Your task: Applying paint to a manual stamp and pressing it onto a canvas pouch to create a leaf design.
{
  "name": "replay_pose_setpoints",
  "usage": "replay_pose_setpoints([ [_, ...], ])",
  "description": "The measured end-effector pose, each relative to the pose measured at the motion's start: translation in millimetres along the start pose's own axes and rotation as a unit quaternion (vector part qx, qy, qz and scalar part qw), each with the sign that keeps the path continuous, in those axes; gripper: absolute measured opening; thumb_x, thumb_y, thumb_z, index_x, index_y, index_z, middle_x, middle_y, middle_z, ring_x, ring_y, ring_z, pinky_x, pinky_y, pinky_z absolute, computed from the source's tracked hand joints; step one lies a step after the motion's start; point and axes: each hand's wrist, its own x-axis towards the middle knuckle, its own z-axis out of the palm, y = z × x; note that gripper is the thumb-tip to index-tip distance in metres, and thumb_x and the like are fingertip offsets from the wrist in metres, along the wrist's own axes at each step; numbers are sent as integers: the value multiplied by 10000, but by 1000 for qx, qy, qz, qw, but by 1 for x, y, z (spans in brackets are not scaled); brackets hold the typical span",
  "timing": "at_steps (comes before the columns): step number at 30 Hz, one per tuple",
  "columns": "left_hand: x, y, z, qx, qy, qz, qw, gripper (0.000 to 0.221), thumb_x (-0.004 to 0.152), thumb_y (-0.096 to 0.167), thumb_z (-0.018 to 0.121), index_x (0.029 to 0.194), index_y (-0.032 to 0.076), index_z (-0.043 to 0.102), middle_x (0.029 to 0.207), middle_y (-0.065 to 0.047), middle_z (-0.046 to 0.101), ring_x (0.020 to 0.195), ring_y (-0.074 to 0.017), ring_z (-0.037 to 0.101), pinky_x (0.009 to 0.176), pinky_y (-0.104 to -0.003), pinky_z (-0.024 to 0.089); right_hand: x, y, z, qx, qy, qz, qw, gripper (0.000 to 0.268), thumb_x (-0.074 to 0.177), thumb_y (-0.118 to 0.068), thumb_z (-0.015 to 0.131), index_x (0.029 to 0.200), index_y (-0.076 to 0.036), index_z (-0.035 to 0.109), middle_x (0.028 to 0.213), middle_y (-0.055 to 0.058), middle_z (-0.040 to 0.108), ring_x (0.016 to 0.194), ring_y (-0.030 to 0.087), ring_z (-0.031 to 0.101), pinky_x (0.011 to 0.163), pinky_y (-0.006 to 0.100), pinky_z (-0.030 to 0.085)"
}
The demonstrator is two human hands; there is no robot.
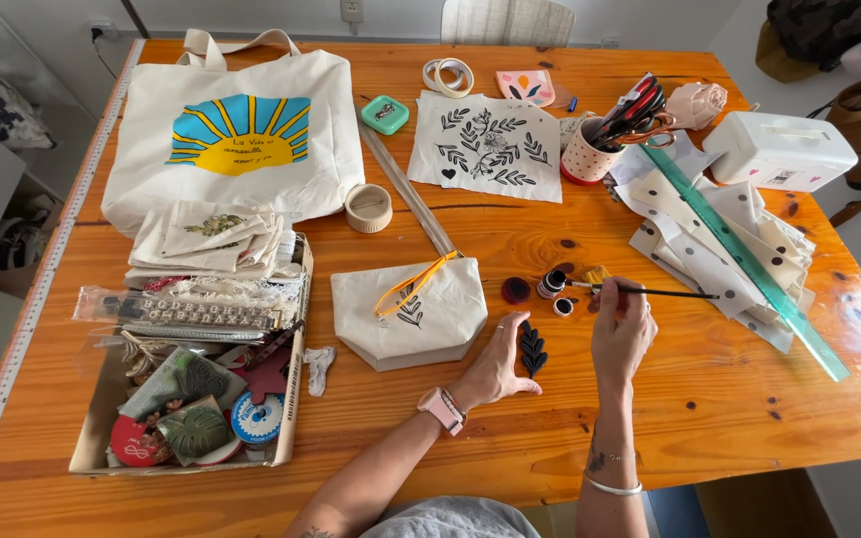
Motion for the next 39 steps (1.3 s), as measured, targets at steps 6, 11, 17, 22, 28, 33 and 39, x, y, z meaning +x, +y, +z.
replay_pose_setpoints([
  [6,-2,4,-3,22,-5,10,1000,1277,715,288,965,1698,63,181,1758,-294,182,1654,-457,192,1349,-529,311,-9,-14,5,93,50,20,994,138,1226,-112,644,1128,-44,712,785,81,710,688,190,697,736,315,576],
  [11,-5,8,-55,103,103,76,986,676,950,332,775,1509,96,477,1434,-251,490,1339,-452,571,1109,-532,528,-42,-8,-9,128,75,63,987,107,1208,-59,633,1187,-12,727,847,118,708,720,166,633,743,304,552],
  [17,38,-72,-160,372,267,-13,889,232,1019,303,746,952,107,641,859,-46,586,823,-194,527,810,-344,458,-65,-11,-25,170,15,126,977,202,1205,-136,603,1293,-4,728,1063,97,714,870,153,634,805,287,564],
  [22,92,-86,-150,413,158,-142,885,470,999,533,802,959,89,649,998,-94,658,953,-246,620,917,-410,535,-68,-21,-15,175,-6,153,973,211,1189,-157,612,1300,-24,732,1049,83,737,884,146,654,816,285,581],
  [28,177,-117,-167,551,6,-186,813,183,1167,279,582,1183,104,633,844,-27,639,527,-59,408,453,-251,354,-70,-23,-25,188,-14,131,973,217,1179,-133,621,1310,-3,736,1053,95,745,901,148,671,840,273,590],
  [33,180,-97,-193,637,160,93,748,364,906,24,752,1262,59,685,1420,-211,599,1142,-351,625,911,-496,596,-74,-16,-34,167,2,140,976,217,1206,-154,604,1308,-9,729,1078,101,735,920,161,666,843,295,579],
  [39,155,-99,-183,442,-143,-188,865,436,1113,454,643,1001,34,673,863,-46,673,650,-149,657,578,-324,578,-70,-17,-34,175,0,149,973,207,1207,-155,603,1299,-19,730,1063,91,730,892,158,651,829,299,570],
])
